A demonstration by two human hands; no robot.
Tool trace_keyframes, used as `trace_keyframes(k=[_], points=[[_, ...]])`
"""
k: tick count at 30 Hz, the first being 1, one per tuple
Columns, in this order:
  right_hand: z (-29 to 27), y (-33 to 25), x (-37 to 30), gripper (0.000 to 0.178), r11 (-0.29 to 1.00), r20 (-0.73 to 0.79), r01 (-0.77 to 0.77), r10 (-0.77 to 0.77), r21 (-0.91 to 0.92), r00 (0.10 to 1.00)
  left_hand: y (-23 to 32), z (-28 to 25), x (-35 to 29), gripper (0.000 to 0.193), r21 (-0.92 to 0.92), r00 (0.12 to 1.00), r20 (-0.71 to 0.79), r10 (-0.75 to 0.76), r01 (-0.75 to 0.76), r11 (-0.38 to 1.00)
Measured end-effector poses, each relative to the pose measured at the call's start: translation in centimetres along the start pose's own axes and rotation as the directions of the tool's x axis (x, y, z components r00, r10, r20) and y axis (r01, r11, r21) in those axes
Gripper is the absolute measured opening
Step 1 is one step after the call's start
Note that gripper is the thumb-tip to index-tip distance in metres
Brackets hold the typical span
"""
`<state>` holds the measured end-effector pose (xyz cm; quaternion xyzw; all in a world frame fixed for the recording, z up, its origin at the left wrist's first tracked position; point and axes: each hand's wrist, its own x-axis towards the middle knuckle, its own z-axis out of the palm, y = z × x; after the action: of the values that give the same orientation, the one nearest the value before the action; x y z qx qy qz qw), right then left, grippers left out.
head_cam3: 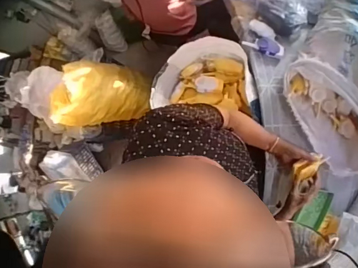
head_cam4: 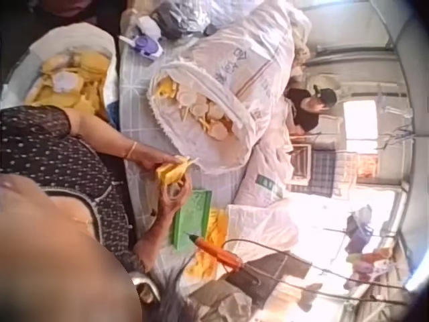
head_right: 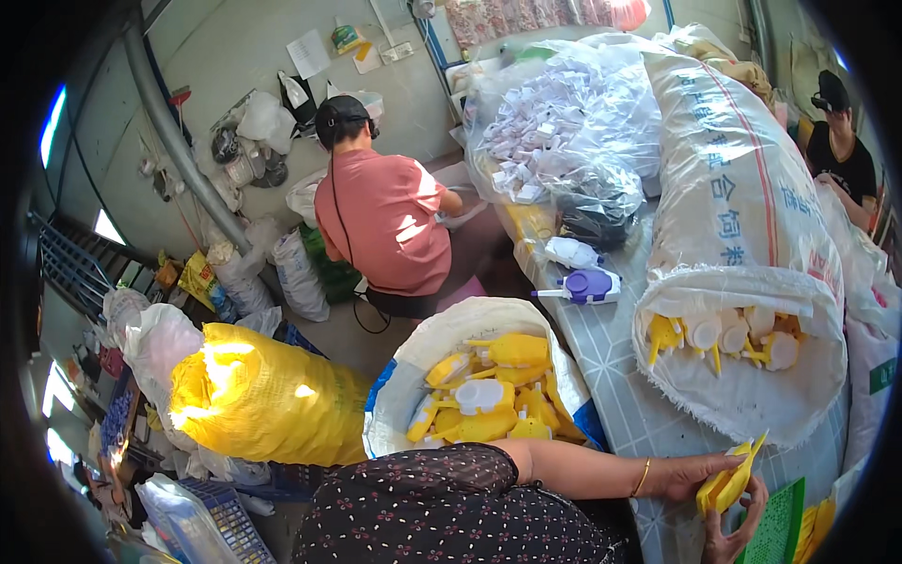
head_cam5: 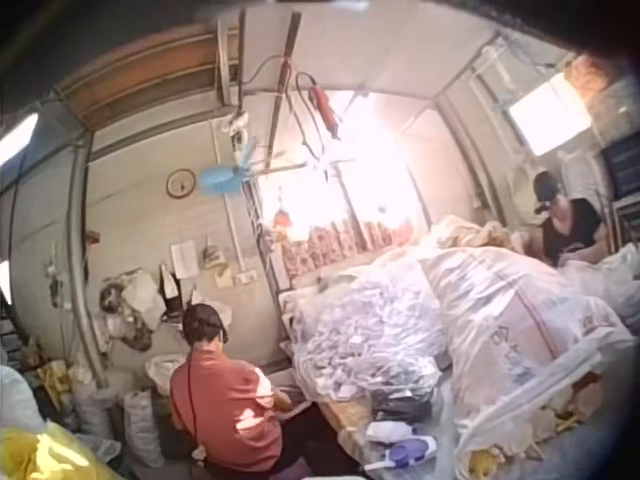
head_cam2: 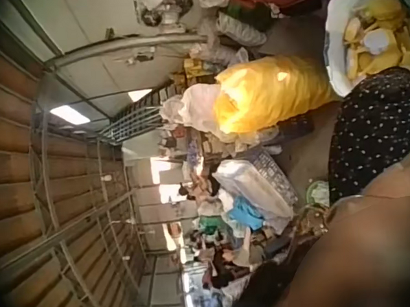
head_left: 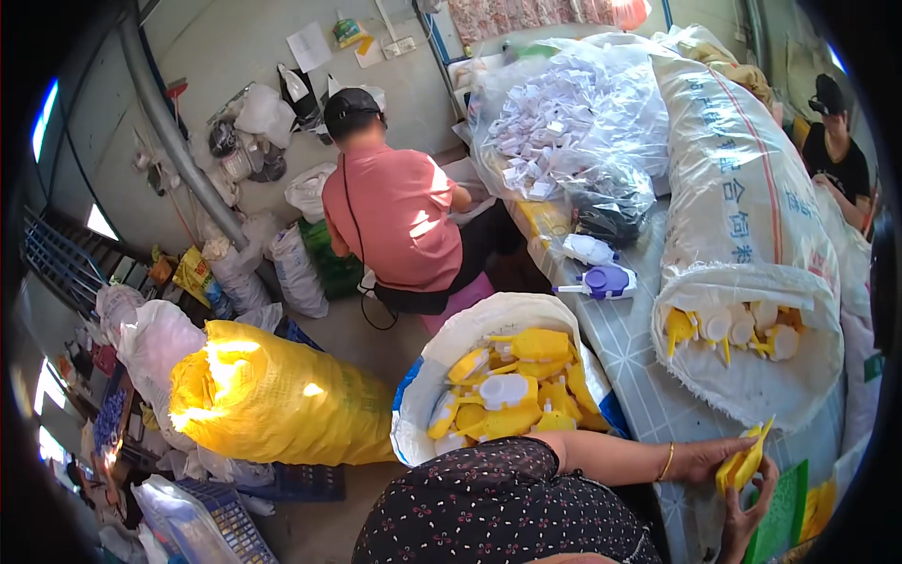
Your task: Assembling small yellow toy tanks using an electric screwdriver to fasten components.
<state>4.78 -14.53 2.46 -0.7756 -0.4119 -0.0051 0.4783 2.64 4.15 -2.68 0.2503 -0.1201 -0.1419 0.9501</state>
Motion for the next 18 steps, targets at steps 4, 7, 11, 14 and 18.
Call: trace_keyframes(k=[4, 7, 11, 14, 18], points=[[0.6, 0.5, -0.5, 0.073, 0.990, -0.007, 0.019, -0.020, -0.143, 1.000, -0.2, -0.6, -0.2, 0.047, 0.087, 0.995, -0.104, -0.015, 0.024, 0.996], [0.4, 0.4, -0.5, 0.077, 0.963, 0.024, 0.112, -0.109, -0.247, 0.994, 0.0, -0.1, -0.7, 0.048, 0.003, 0.990, -0.115, -0.086, 0.087, 0.996], [-0.1, -1.0, -1.7, 0.081, 0.987, -0.044, -0.035, 0.028, -0.155, 0.999, -1.1, 1.5, -0.6, 0.050, -0.075, 0.997, 0.009, -0.076, 0.076, 0.994], [0.1, -1.8, -1.9, 0.079, 0.982, -0.113, -0.081, 0.062, -0.172, 0.992, -1.2, 0.8, -1.0, 0.049, -0.023, 0.996, 0.038, -0.083, 0.084, 0.996], [-0.2, 0.2, -1.0, 0.078, 0.955, -0.104, -0.046, 0.016, -0.293, 0.994, 0.6, 0.6, -2.7, 0.056, -0.075, 0.969, -0.084, -0.231, 0.225, 0.972]])
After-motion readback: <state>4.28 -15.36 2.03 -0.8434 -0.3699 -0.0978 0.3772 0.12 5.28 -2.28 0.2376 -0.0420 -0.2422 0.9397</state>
